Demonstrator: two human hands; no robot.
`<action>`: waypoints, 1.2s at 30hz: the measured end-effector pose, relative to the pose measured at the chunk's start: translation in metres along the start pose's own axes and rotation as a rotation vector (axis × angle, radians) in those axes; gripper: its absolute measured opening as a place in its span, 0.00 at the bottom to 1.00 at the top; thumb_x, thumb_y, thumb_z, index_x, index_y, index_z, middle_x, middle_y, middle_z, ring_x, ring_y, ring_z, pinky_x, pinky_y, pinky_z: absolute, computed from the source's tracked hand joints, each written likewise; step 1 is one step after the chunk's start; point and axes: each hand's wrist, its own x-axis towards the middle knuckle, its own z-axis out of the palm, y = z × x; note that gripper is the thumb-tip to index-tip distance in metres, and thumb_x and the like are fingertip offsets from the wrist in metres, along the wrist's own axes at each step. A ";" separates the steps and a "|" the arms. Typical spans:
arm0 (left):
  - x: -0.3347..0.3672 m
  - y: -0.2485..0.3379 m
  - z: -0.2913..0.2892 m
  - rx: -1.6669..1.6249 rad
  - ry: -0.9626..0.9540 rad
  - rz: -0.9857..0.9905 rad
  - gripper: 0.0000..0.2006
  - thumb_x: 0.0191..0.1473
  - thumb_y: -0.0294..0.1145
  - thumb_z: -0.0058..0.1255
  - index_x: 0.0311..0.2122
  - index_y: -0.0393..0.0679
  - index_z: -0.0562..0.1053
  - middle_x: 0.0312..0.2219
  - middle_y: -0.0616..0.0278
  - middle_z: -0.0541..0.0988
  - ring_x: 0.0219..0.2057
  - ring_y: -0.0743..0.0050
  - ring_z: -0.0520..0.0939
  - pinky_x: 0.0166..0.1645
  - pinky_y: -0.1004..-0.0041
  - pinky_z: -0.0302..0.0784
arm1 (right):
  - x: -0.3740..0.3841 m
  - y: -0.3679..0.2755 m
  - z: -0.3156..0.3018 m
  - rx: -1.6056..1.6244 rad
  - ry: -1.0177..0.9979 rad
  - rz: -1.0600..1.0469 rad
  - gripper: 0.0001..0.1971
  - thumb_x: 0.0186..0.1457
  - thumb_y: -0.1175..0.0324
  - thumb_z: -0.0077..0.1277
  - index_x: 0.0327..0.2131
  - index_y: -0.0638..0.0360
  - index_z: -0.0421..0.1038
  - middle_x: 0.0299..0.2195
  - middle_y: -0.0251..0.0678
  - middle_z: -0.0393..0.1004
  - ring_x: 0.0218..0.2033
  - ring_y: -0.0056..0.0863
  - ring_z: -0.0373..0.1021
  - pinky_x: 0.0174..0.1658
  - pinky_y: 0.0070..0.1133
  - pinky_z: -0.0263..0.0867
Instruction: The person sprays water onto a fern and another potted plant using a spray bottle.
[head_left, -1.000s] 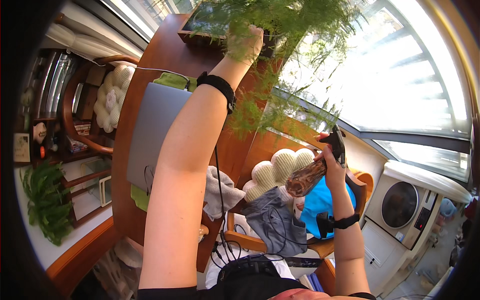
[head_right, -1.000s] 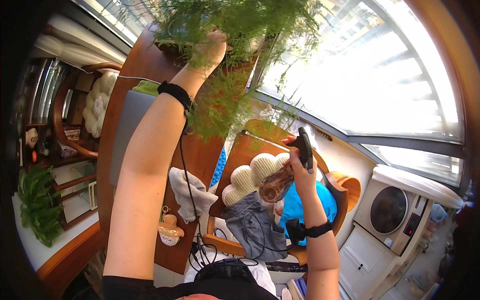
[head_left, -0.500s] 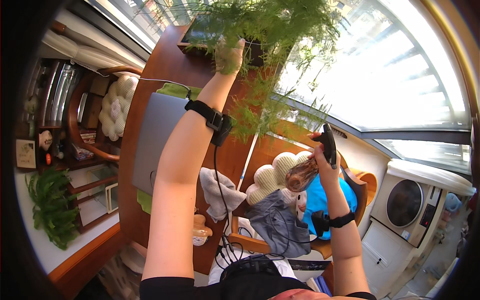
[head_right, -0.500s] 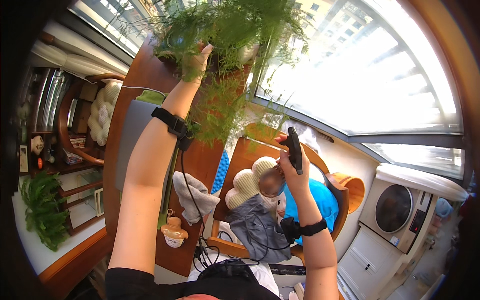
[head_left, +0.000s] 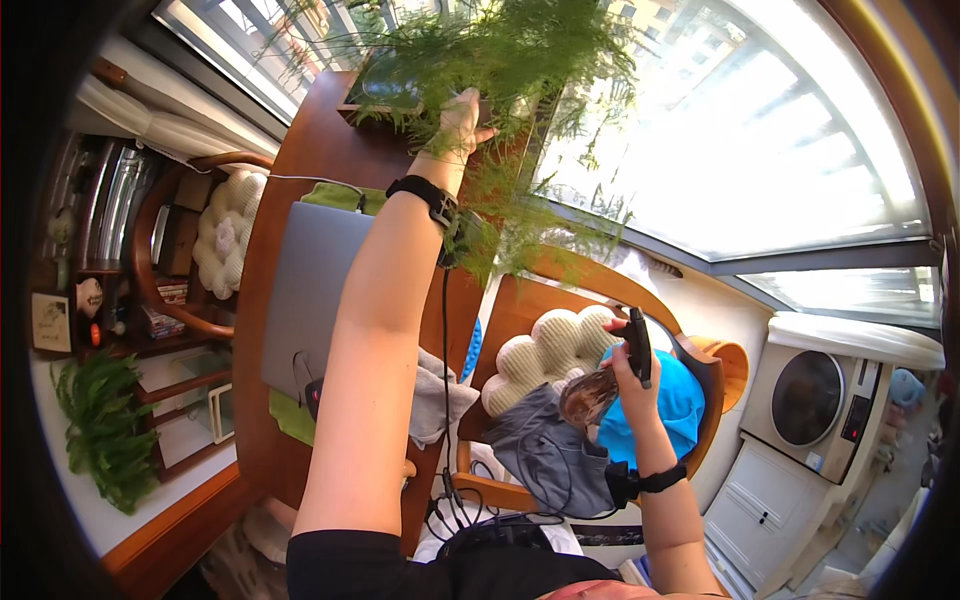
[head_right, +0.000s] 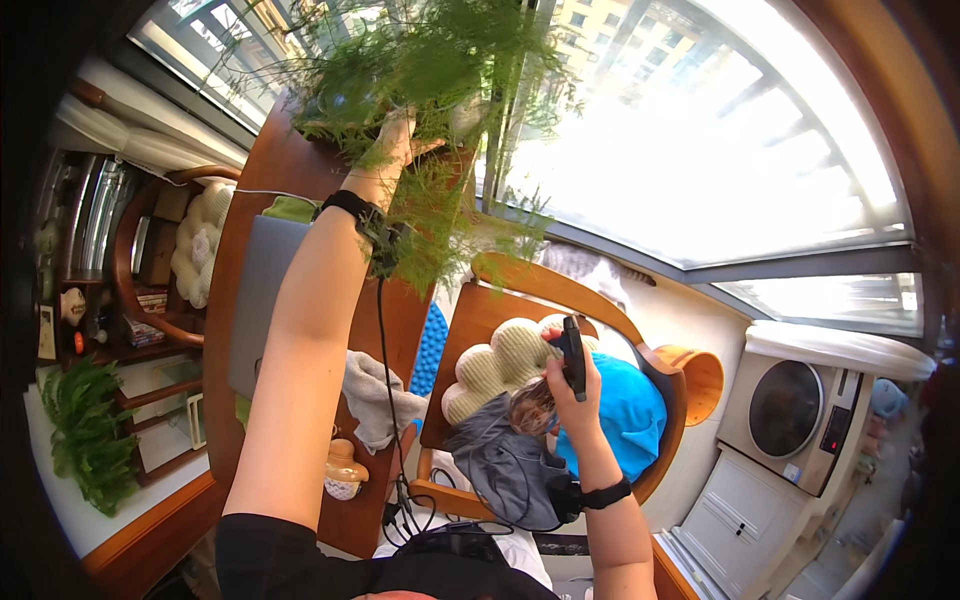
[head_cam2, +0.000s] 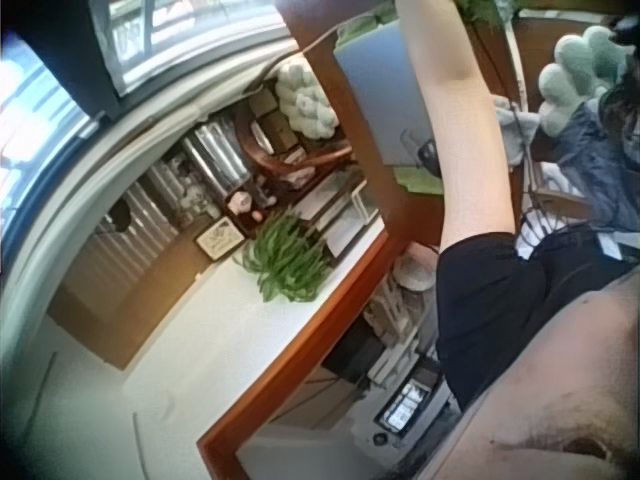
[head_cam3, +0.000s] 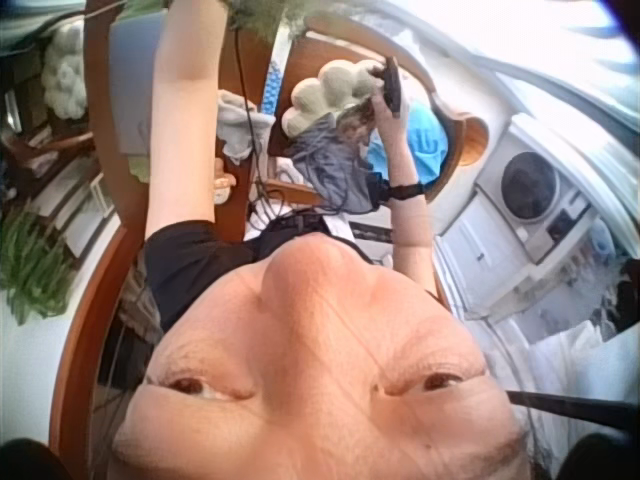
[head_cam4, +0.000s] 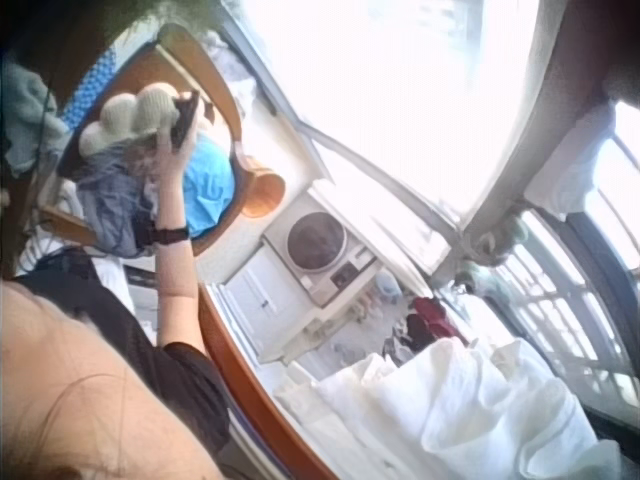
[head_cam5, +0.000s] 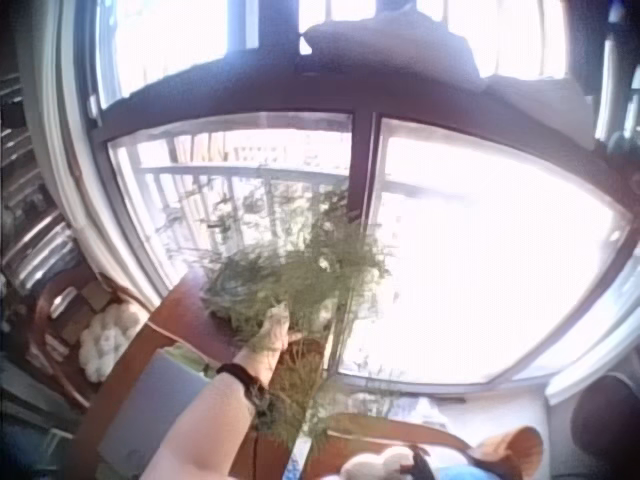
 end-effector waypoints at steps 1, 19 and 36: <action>0.001 -0.001 0.004 0.013 0.026 -0.060 0.26 0.59 0.38 0.39 0.60 0.45 0.49 0.61 0.61 0.46 0.57 0.69 0.57 0.39 0.59 0.77 | -0.005 0.004 -0.003 -0.028 0.017 -0.032 0.16 0.49 0.78 0.44 0.44 0.64 0.66 0.39 0.30 0.71 0.26 0.11 0.63 0.32 0.13 0.64; -0.249 0.059 0.075 0.252 -0.164 0.156 0.32 0.56 0.44 0.45 0.61 0.51 0.48 0.60 0.49 0.48 0.26 0.71 0.79 0.21 0.87 0.67 | -0.064 0.005 -0.021 -0.043 -0.043 -0.192 0.18 0.49 0.77 0.47 0.47 0.62 0.64 0.40 0.29 0.70 0.31 0.11 0.63 0.34 0.10 0.59; -0.633 0.100 0.155 0.504 0.220 0.342 0.31 0.56 0.44 0.44 0.61 0.50 0.48 0.59 0.50 0.50 0.26 0.71 0.79 0.22 0.86 0.68 | -0.171 -0.033 -0.006 -0.139 -0.401 -0.468 0.18 0.47 0.76 0.47 0.45 0.60 0.65 0.36 0.31 0.69 0.27 0.15 0.62 0.32 0.14 0.60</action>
